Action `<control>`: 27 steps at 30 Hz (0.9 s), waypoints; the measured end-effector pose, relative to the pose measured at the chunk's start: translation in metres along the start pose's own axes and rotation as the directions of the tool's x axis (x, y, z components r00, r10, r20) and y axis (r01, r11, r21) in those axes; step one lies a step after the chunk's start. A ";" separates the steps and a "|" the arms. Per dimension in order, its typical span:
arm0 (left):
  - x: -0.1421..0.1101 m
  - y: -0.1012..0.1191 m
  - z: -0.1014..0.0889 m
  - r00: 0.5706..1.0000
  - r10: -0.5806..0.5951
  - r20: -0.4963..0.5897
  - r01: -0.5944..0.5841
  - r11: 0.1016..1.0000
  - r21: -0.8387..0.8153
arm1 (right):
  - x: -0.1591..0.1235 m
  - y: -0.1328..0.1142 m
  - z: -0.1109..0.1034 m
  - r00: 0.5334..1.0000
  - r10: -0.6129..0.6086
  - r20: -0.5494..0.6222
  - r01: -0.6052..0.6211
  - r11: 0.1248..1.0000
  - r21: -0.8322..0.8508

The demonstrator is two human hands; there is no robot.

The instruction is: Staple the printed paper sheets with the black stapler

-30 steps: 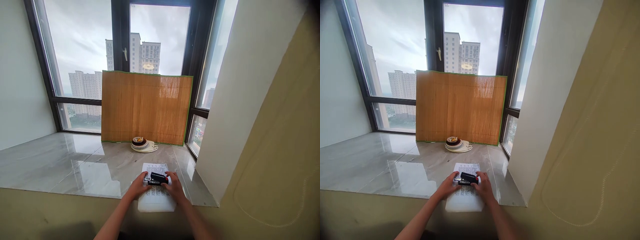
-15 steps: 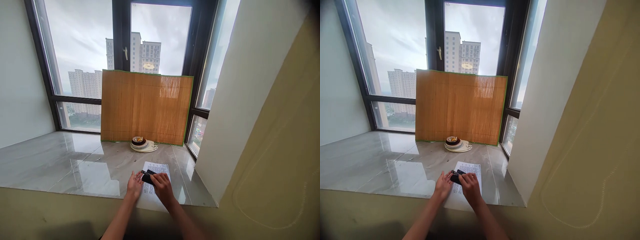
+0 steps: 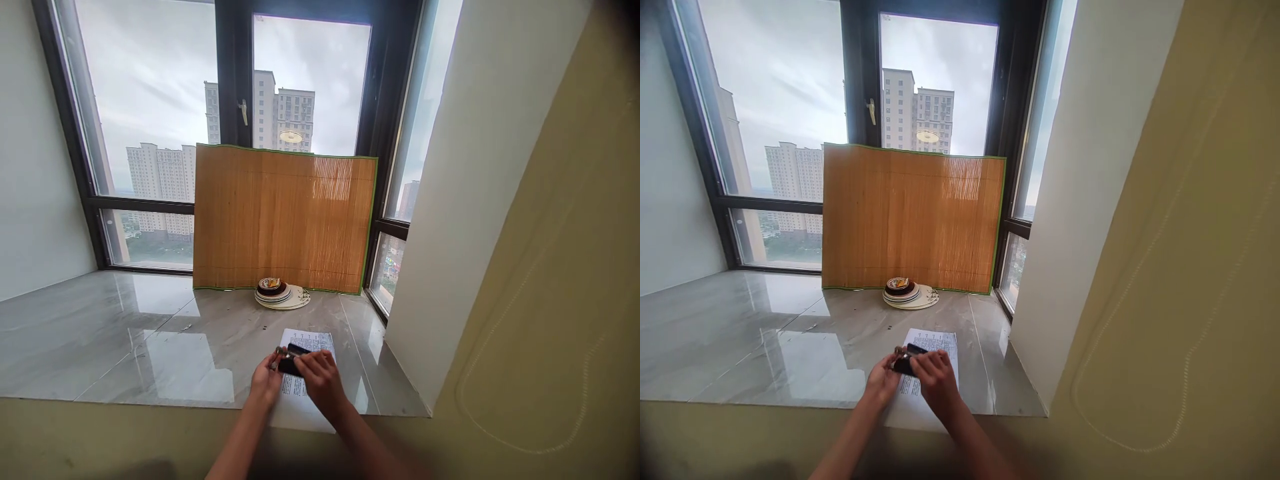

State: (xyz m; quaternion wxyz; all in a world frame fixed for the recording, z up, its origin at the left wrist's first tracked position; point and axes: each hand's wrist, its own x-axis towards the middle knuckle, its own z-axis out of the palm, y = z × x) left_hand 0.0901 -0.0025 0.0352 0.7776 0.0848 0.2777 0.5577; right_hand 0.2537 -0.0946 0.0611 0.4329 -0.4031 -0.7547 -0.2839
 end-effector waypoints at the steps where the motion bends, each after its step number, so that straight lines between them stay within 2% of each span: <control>1: -0.003 0.000 0.001 0.999 0.013 -0.036 -0.013 1.000 -0.016 | 0.000 0.002 0.000 0.985 0.169 -0.022 -0.168 0.985 0.035; 2: -0.007 0.000 0.001 0.997 0.031 -0.073 -0.032 0.999 -0.017 | -0.001 0.005 0.002 0.937 0.348 -0.025 -0.345 0.936 0.071; 4: -0.017 -0.001 0.002 0.992 0.076 -0.096 -0.074 0.997 0.026 | -0.008 0.011 0.008 0.795 0.605 0.038 -0.604 0.786 0.131; 6: -0.030 -0.004 0.003 0.988 0.141 -0.070 -0.133 0.985 0.112 | -0.019 0.019 0.017 0.694 0.706 0.145 -0.720 0.672 0.173; 8: -0.041 -0.008 0.003 0.983 0.181 0.011 -0.179 0.961 0.212 | -0.031 0.027 0.025 0.636 0.738 0.223 -0.771 0.602 0.207; 9: -0.045 -0.010 0.003 0.982 0.180 0.055 -0.188 0.949 0.253 | -0.035 0.030 0.027 0.624 0.745 0.234 -0.781 0.586 0.217; 10: -0.048 -0.013 0.004 0.981 0.169 0.091 -0.188 0.937 0.294 | -0.036 0.032 0.027 0.629 0.746 0.218 -0.777 0.589 0.223; 11: -0.051 -0.015 0.004 0.982 0.147 0.119 -0.179 0.924 0.337 | -0.036 0.034 0.025 0.653 0.736 0.177 -0.755 0.616 0.225; 14: -0.053 -0.024 0.007 0.983 0.036 0.182 -0.119 0.876 0.468 | -0.023 0.027 0.009 0.787 0.615 0.038 -0.602 0.754 0.264; 16: -0.055 -0.032 0.010 0.969 -0.023 0.245 -0.110 0.851 0.514 | -0.011 0.015 -0.006 0.871 0.486 0.070 -0.477 0.802 0.359; 18: -0.060 -0.038 0.014 0.946 -0.044 0.321 -0.130 0.855 0.501 | -0.001 0.001 -0.019 0.918 0.373 0.135 -0.392 0.798 0.458; 20: -0.068 -0.041 0.017 0.917 -0.061 0.394 -0.143 0.872 0.468 | 0.003 -0.010 -0.028 0.927 0.347 0.145 -0.370 0.777 0.509; 22: -0.076 -0.042 0.019 0.888 -0.102 0.449 -0.136 0.874 0.466 | 0.003 -0.016 -0.033 0.916 0.378 0.134 -0.389 0.758 0.524; 25: -0.083 -0.045 0.019 0.867 -0.152 0.474 -0.126 0.854 0.505 | -0.003 -0.020 -0.036 0.896 0.425 0.129 -0.427 0.746 0.511; 27: -0.082 -0.049 0.020 0.871 -0.178 0.459 -0.121 0.825 0.551 | -0.006 -0.020 -0.036 0.876 0.466 0.129 -0.460 0.722 0.518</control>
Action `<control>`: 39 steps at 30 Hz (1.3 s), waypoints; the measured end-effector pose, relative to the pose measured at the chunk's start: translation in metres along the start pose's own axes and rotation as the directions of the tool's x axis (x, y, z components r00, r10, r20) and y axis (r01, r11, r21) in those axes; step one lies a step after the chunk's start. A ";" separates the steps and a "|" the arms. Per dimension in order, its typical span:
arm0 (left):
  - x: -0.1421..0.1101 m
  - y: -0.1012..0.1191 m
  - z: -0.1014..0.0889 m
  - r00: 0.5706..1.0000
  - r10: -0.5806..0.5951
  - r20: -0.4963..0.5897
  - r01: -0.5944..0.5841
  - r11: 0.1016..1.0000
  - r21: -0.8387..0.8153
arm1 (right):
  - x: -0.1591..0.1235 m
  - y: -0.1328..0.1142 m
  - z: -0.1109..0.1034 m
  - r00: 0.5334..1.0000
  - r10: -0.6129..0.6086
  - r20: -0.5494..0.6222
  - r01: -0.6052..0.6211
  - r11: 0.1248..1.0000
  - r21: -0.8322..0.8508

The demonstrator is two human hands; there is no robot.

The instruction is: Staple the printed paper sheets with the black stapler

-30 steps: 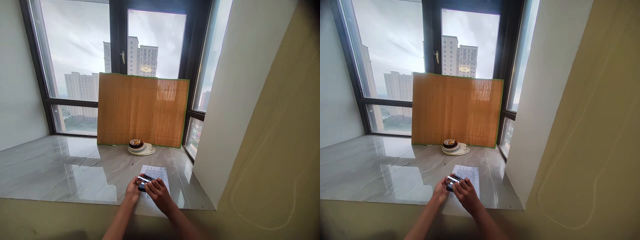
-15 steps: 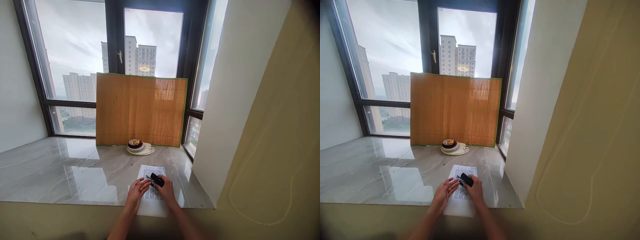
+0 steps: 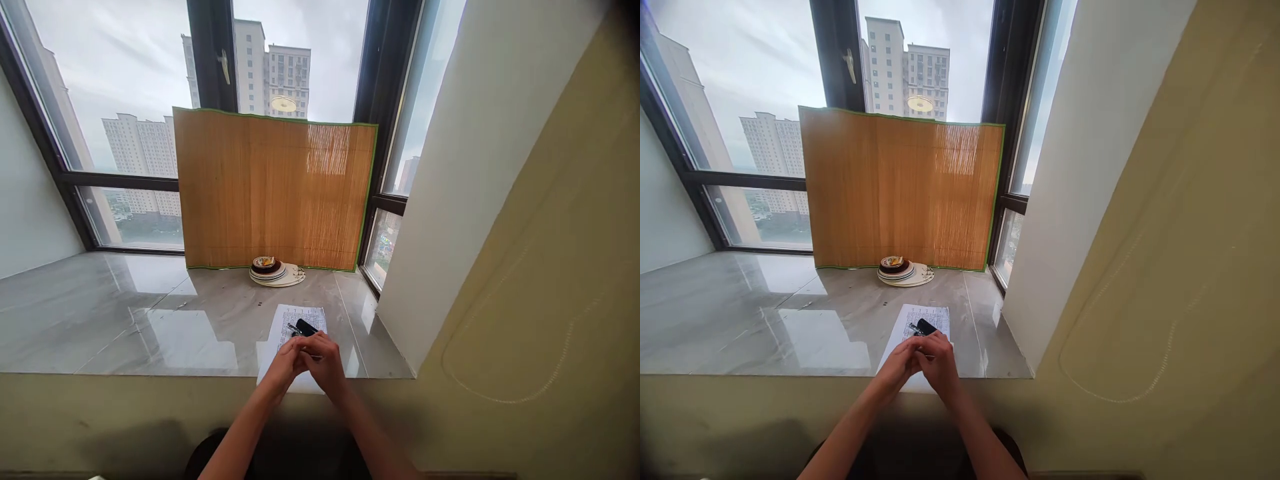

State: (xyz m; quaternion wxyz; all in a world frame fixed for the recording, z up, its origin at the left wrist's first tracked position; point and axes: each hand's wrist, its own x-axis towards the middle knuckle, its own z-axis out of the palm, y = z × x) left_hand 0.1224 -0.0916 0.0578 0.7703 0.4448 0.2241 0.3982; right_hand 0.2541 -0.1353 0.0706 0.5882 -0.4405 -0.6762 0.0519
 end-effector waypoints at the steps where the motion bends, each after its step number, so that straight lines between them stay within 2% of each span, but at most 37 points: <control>1: 0.002 0.000 0.000 1.000 -0.013 -0.019 0.014 0.999 0.041 | -0.001 0.002 -0.001 1.000 0.029 -0.007 -0.028 0.999 0.023; 3: 0.008 0.004 -0.006 0.994 0.013 -0.108 0.008 0.981 0.192 | 0.000 0.011 -0.007 0.991 0.130 -0.041 -0.127 0.990 0.067; 5: 0.013 0.014 -0.022 0.960 0.170 -0.223 -0.052 0.889 0.456 | 0.006 0.029 -0.019 0.951 0.286 -0.118 -0.281 0.958 0.057; 6: 0.015 0.020 -0.035 0.921 0.305 -0.244 -0.097 0.784 0.613 | 0.011 0.041 -0.028 0.912 0.371 -0.175 -0.374 0.927 0.021; 7: 0.016 0.026 -0.050 0.869 0.419 -0.264 -0.092 0.660 0.745 | 0.018 0.056 -0.037 0.875 0.443 -0.196 -0.455 0.890 -0.022; 9: 0.015 0.033 -0.082 0.781 0.551 -0.294 0.056 0.406 0.912 | 0.034 0.088 -0.056 0.826 0.523 -0.209 -0.557 0.815 -0.160; 11: 0.013 0.032 -0.108 0.767 0.562 -0.308 0.263 0.161 0.951 | 0.052 0.120 -0.071 0.800 0.557 -0.223 -0.597 0.776 -0.205; 12: 0.012 0.029 -0.118 0.786 0.539 -0.302 0.317 0.067 0.946 | 0.060 0.135 -0.075 0.788 0.574 -0.224 -0.614 0.758 -0.218; 14: 0.011 0.022 -0.128 0.804 0.516 -0.294 0.373 -0.053 0.926 | 0.075 0.159 -0.075 0.775 0.596 -0.208 -0.631 0.738 -0.237; 16: 0.011 0.017 -0.130 0.807 0.518 -0.283 0.379 -0.088 0.921 | 0.086 0.176 -0.068 0.773 0.604 -0.193 -0.634 0.729 -0.258; 21: 0.011 0.015 -0.128 0.764 0.583 -0.277 0.309 0.047 0.950 | 0.093 0.200 -0.050 0.778 0.604 -0.175 -0.623 0.701 -0.347; 23: 0.009 0.016 -0.126 0.771 0.576 -0.270 0.336 -0.007 0.942 | 0.091 0.204 -0.050 0.782 0.602 -0.164 -0.612 0.688 -0.390; 27: 0.014 0.024 -0.126 0.815 0.516 -0.263 0.423 -0.220 0.879 | 0.075 0.199 -0.055 0.791 0.592 -0.156 -0.578 0.639 -0.507; 29: 0.027 0.035 -0.130 0.826 0.497 -0.265 0.421 -0.232 0.877 | 0.062 0.189 -0.053 0.799 0.586 -0.134 -0.543 0.607 -0.581; 30: 0.037 0.041 -0.133 0.828 0.495 -0.265 0.408 -0.205 0.890 | 0.055 0.184 -0.051 0.807 0.580 -0.111 -0.514 0.597 -0.616; 31: 0.048 0.048 -0.137 0.843 0.472 -0.259 0.376 -0.172 0.910 | 0.048 0.178 -0.047 0.817 0.570 -0.083 -0.478 0.591 -0.650; 34: 0.088 0.065 -0.148 0.868 0.455 -0.198 0.299 -0.162 0.940 | 0.037 0.164 -0.036 0.842 0.539 0.002 -0.369 0.579 -0.727; 37: 0.117 0.070 -0.153 0.890 0.431 -0.148 0.237 -0.163 0.958 | 0.036 0.159 -0.030 0.843 0.535 0.051 -0.306 0.556 -0.773; 39: 0.125 0.067 -0.155 0.898 0.416 -0.140 0.224 -0.158 0.962 | 0.038 0.158 -0.030 0.840 0.539 0.066 -0.286 0.542 -0.790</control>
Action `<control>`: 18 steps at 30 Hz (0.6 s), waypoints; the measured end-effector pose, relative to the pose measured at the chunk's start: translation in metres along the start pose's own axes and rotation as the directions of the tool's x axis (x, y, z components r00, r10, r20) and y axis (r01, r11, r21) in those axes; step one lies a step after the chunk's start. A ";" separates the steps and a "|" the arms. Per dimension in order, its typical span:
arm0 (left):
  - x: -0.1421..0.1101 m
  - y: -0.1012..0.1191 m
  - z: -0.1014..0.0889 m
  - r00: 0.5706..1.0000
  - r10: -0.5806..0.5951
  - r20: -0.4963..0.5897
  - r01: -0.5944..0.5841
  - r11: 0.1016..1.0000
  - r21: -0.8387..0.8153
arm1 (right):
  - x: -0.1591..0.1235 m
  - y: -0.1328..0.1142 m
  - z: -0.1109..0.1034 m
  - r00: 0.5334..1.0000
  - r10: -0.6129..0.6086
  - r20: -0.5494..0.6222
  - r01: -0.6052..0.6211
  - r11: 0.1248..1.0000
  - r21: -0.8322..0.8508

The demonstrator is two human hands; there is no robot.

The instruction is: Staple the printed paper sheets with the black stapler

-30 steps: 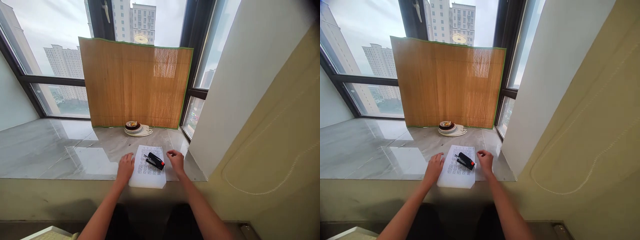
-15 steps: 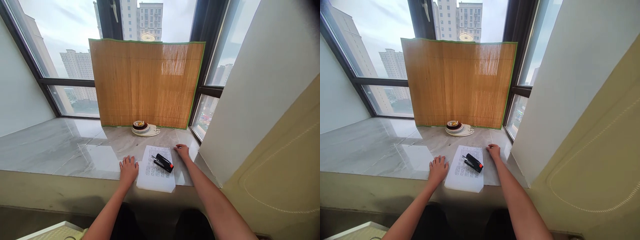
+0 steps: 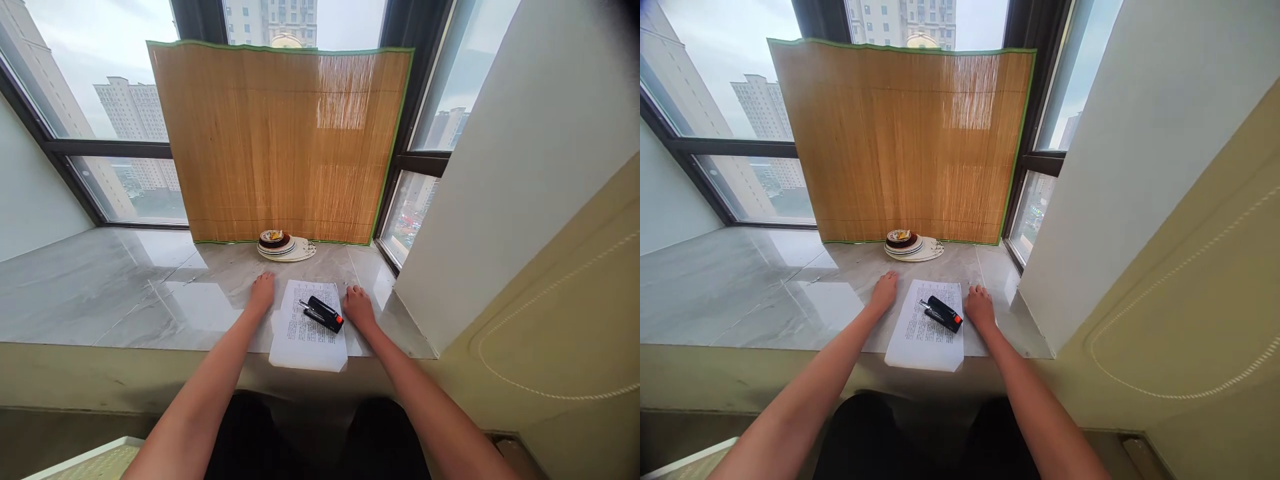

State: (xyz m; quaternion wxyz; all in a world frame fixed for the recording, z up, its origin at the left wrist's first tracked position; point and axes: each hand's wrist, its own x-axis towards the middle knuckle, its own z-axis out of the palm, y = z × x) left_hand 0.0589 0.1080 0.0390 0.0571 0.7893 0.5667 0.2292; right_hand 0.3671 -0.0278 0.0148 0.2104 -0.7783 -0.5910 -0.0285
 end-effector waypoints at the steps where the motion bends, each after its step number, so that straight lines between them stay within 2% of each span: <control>1: 0.000 0.000 0.002 1.000 -0.002 0.004 0.002 1.000 -0.003 | 0.001 0.000 -0.001 1.000 -0.002 0.003 0.002 1.000 -0.011; 6: -0.013 0.000 0.005 1.000 -0.018 -0.022 0.018 1.000 -0.018 | 0.002 0.002 -0.001 1.000 -0.012 0.006 0.012 0.999 -0.032; 10: -0.036 0.010 -0.001 0.998 0.039 -0.045 -0.041 0.998 -0.053 | 0.001 0.002 0.001 1.000 -0.012 0.004 0.012 1.000 -0.013; 15: -0.070 0.027 -0.002 0.978 0.105 -0.183 -0.158 0.939 -0.306 | 0.002 0.004 0.002 0.999 -0.030 -0.028 0.032 0.998 0.059; 18: -0.079 0.028 0.002 0.956 0.143 -0.256 -0.232 0.902 -0.364 | 0.002 0.001 -0.004 0.995 -0.064 -0.072 0.073 0.989 0.128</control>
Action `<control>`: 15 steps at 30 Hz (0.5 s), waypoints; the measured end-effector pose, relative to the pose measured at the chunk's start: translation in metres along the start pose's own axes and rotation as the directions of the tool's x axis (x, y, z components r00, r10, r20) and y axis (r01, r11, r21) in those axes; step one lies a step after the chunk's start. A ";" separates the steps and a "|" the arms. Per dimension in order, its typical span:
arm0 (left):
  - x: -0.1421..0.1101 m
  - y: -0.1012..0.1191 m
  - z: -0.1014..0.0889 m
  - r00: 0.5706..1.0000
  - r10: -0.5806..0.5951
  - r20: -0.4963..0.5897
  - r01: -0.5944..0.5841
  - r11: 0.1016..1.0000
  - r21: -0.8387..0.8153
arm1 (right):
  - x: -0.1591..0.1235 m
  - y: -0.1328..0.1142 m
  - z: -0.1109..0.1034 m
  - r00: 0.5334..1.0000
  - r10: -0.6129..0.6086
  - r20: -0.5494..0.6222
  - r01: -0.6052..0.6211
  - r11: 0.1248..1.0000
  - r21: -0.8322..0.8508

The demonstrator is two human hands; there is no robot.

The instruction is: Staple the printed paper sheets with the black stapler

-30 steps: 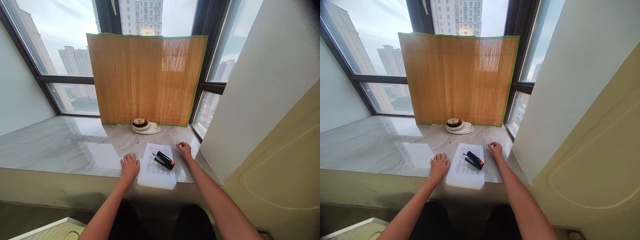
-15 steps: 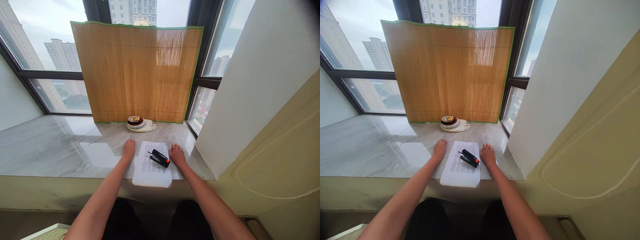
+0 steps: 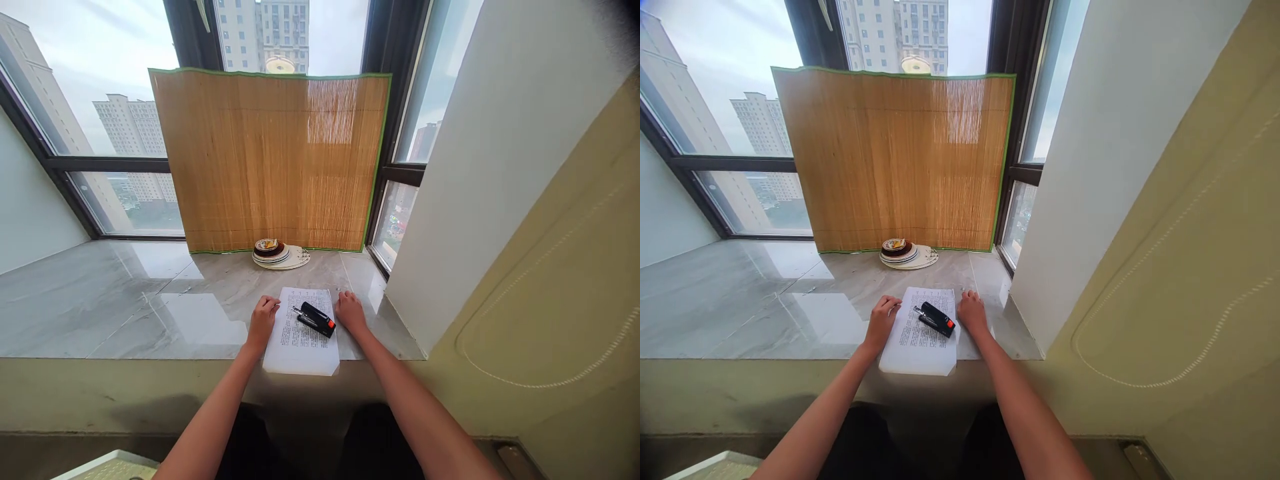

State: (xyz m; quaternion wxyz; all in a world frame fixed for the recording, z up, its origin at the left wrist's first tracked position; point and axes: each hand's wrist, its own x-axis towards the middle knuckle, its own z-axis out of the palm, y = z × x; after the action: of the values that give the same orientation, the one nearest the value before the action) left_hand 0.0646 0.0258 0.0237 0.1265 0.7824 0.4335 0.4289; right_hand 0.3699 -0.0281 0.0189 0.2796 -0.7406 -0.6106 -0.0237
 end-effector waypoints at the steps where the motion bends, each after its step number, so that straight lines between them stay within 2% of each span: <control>1: -0.001 -0.002 0.002 0.999 0.031 -0.008 -0.031 0.999 -0.012 | 0.000 -0.003 -0.003 1.000 -0.028 -0.014 0.029 0.999 0.032; 4: -0.002 -0.010 0.011 0.992 0.123 -0.012 -0.122 0.992 0.008 | -0.006 -0.014 -0.008 0.991 -0.118 -0.067 0.126 0.984 0.127; 6: -0.002 -0.014 0.017 0.985 0.171 0.029 -0.172 0.984 0.051 | -0.015 -0.024 -0.006 0.978 -0.180 -0.104 0.201 0.947 0.251; 9: -0.003 -0.018 0.022 0.964 0.246 0.099 -0.253 0.965 0.072 | -0.031 -0.037 0.003 0.944 -0.298 -0.143 0.329 0.808 0.488; 11: -0.004 -0.018 0.022 0.948 0.297 0.111 -0.305 0.950 0.066 | -0.040 -0.043 0.007 0.936 -0.327 -0.130 0.345 0.787 0.512; 15: -0.004 -0.016 0.017 0.912 0.389 0.129 -0.397 0.917 0.039 | -0.048 -0.047 0.006 0.933 -0.342 -0.110 0.356 0.836 0.417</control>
State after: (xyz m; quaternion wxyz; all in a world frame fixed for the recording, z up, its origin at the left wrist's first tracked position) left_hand 0.0681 0.0358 0.0020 0.0379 0.8813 0.2727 0.3841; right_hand 0.3128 -0.0637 0.0142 0.4366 -0.5365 -0.7205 0.0494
